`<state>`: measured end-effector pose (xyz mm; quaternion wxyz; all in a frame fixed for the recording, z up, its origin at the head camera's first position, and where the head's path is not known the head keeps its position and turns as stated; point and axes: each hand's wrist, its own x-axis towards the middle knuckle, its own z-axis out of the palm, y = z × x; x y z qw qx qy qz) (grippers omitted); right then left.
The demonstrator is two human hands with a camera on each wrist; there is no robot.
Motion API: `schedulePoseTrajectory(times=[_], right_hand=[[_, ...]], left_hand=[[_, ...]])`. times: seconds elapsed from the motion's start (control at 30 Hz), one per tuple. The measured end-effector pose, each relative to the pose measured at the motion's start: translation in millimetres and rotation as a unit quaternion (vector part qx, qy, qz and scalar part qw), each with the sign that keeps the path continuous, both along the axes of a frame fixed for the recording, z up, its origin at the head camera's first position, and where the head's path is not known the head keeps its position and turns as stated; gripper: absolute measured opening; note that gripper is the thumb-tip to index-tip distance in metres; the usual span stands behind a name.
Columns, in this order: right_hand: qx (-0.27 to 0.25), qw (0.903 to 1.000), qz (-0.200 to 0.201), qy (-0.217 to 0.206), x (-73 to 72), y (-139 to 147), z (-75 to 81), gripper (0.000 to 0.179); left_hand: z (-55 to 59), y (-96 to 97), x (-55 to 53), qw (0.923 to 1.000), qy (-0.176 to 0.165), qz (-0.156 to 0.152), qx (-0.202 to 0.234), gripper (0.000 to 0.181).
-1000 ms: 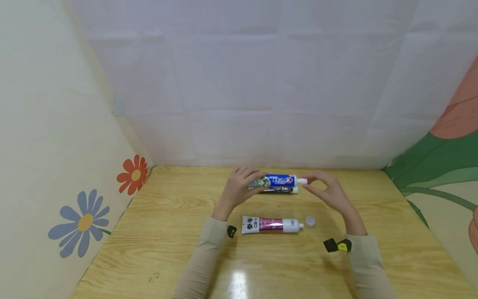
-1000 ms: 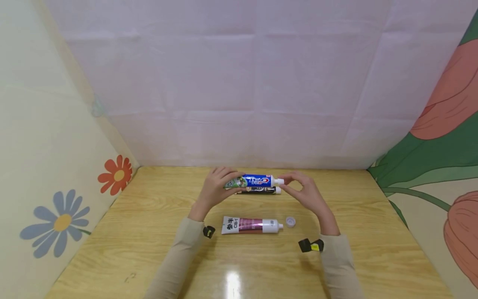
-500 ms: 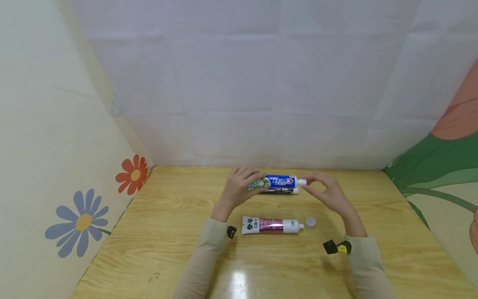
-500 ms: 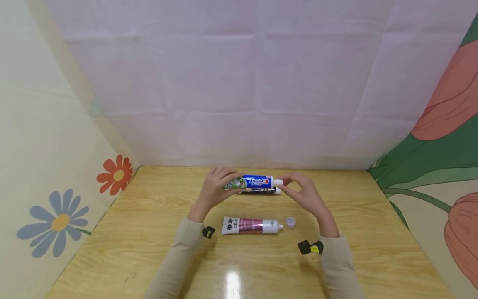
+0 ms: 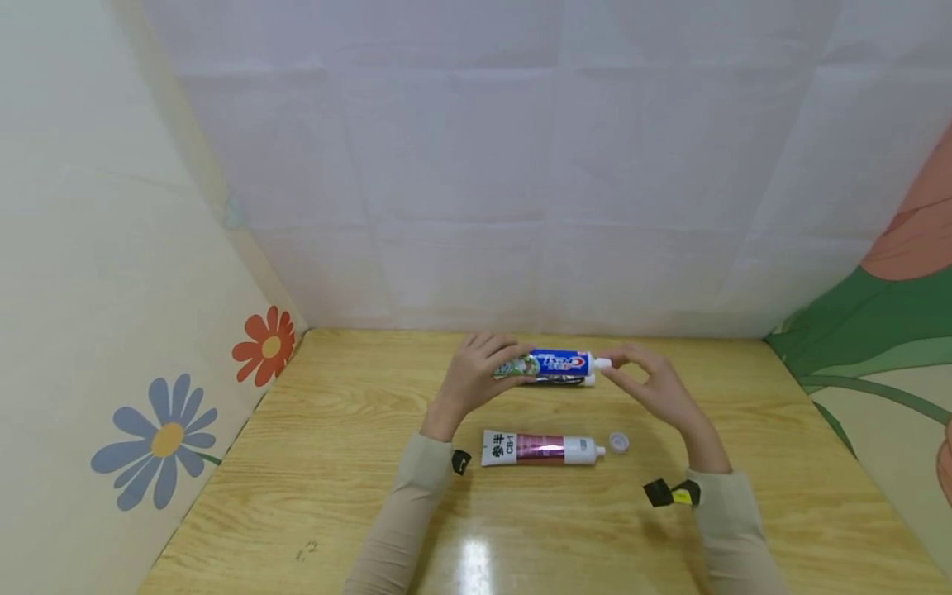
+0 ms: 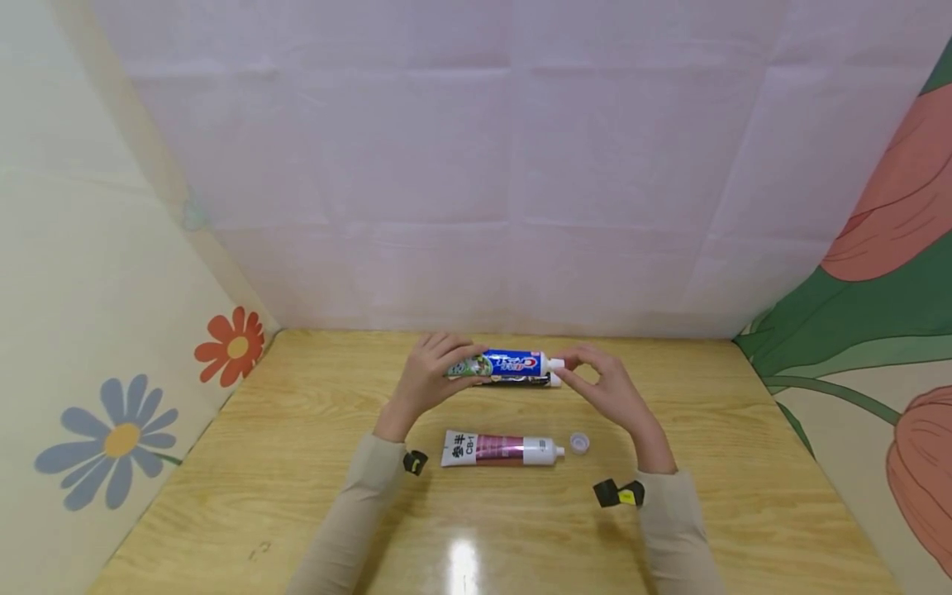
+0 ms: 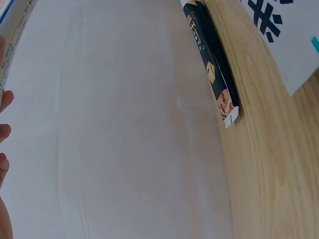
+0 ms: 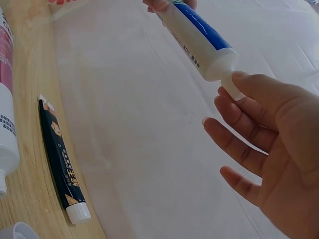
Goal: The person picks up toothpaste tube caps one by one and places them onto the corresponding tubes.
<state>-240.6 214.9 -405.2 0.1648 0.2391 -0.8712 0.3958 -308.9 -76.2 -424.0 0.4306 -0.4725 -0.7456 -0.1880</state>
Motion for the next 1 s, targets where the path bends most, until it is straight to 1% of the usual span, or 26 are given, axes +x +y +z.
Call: schedulePoseTrajectory(times=[0.23, 0.3, 0.37, 0.53, 0.67, 0.83, 1.0], right_hand=[[0.029, 0.9993, -0.005, 0.021, -0.6, 0.4, -2.2, 0.017], [0.031, 0.9992, -0.006, 0.024, 1.2, -1.2, 0.0, 0.017], [0.033, 0.9991, -0.004, 0.024, 6.7, -5.2, 7.2, 0.016], [0.039, 0.9991, 0.006, 0.015, 20.5, -13.6, 25.6, 0.013], [0.035, 0.9993, 0.013, 0.003, 22.7, -14.0, 28.3, 0.01], [0.024, 0.9995, 0.018, -0.013, 21.7, -13.1, 27.6, 0.013], [0.018, 0.9994, 0.022, -0.018, 21.4, -13.6, 27.6, 0.015]], left_hand=[[0.6, -0.5, 0.8, 1.0, 0.001, -0.004, -0.001, 0.044], [0.8, -0.4, 1.0, 1.0, 0.002, -0.005, -0.001, 0.045], [0.8, -0.3, 1.4, 1.0, 0.003, -0.006, -0.001, 0.045], [1.0, 0.3, 2.3, 1.0, 0.001, -0.007, -0.003, 0.044], [1.2, 1.1, 3.2, 1.0, 0.002, -0.009, -0.002, 0.044], [1.6, 1.6, 3.9, 0.9999, 0.004, -0.012, 0.0, 0.043], [1.0, 1.7, 3.5, 0.9999, 0.006, -0.015, 0.001, 0.044]])
